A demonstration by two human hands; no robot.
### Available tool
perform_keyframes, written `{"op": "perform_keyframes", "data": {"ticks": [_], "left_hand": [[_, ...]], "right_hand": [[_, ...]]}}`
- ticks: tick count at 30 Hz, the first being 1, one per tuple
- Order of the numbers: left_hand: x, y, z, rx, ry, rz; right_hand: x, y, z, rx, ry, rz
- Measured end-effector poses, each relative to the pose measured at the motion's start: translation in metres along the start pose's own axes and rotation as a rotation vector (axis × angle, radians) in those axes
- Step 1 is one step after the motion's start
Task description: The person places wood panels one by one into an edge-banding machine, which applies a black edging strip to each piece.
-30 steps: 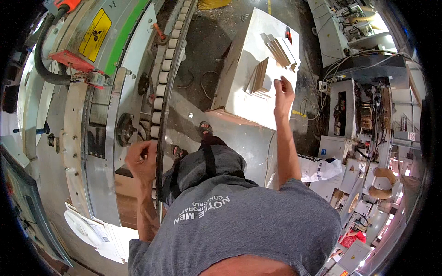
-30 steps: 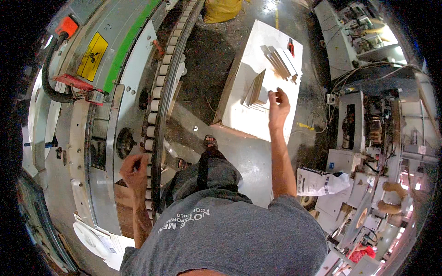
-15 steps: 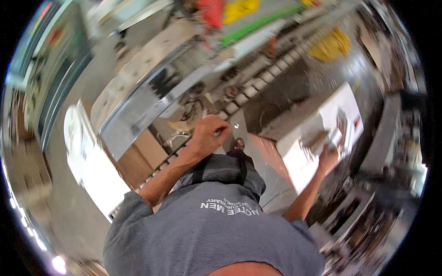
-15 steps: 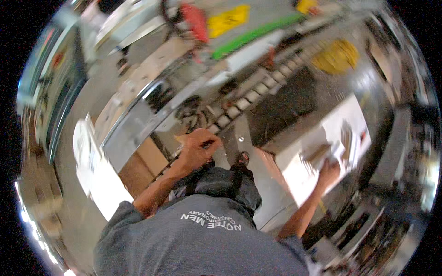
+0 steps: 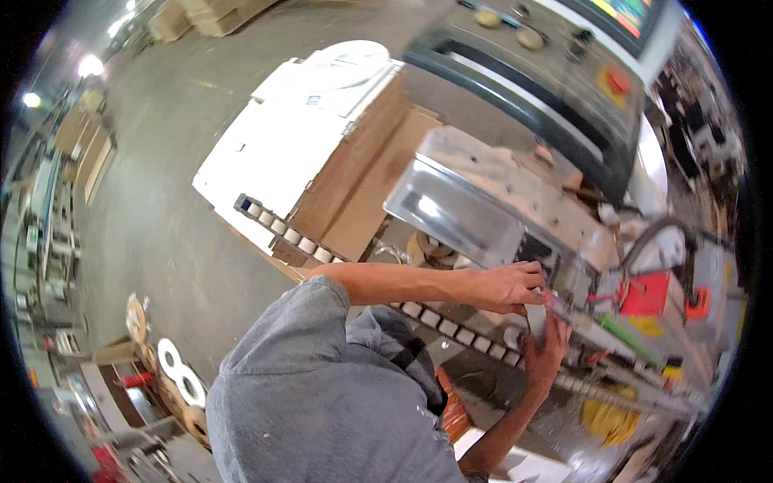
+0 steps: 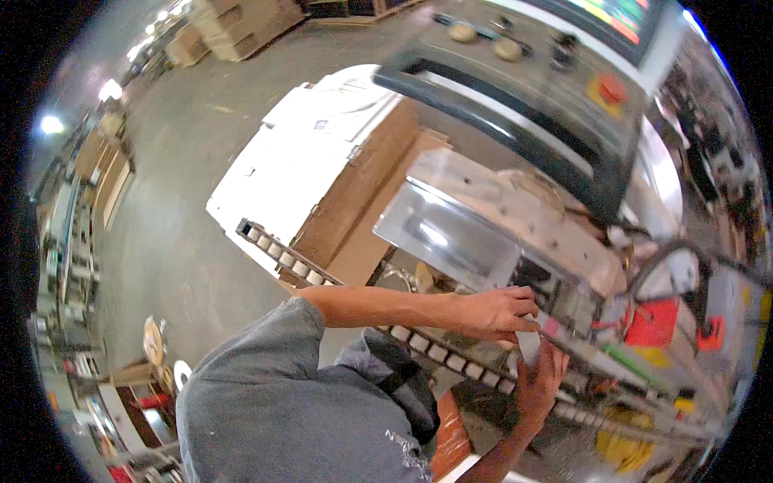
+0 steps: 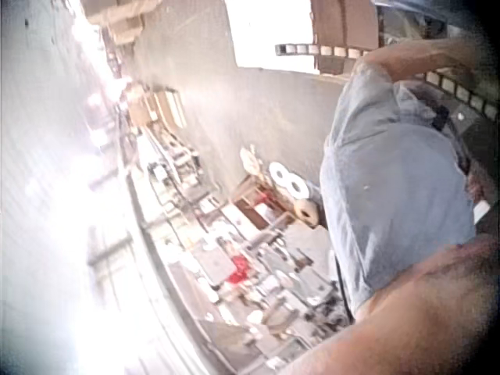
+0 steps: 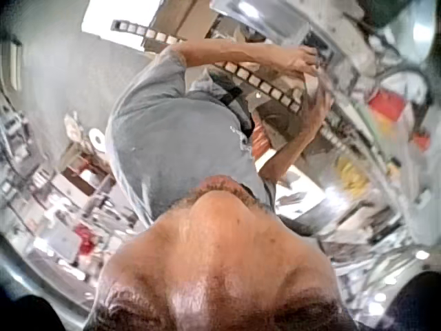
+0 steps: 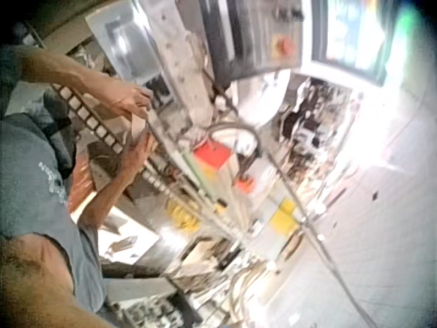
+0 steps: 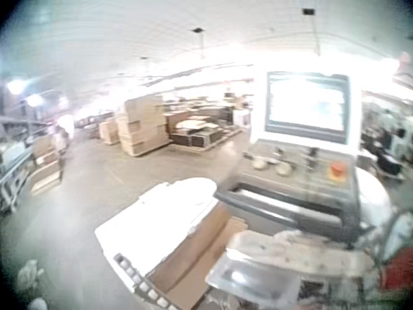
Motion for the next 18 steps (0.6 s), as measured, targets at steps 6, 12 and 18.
{"op": "perform_keyframes", "data": {"ticks": [6, 12, 18], "left_hand": [[0.036, -0.029, 0.067, 0.000, 0.282, -0.216], [0.049, -0.026, 0.092, 0.133, 0.518, -0.324], [0.013, -0.015, 0.132, 0.308, 0.596, -0.201]], "right_hand": [[-0.069, 0.084, 0.020, 0.174, 0.065, 0.089], [-0.088, 0.087, 0.019, 0.106, -0.072, -0.218], [-0.112, 0.063, 0.009, -0.733, 0.744, -0.191]]}}
Point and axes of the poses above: each hand's wrist, its own y-axis towards the middle knuckle, its own x-axis out of the back of the hand, z = x × y, the point moved 7 cm from there along y, towards the middle knuckle, and after that the axes turned 13 degrees about -z, right-handed, at the moved point
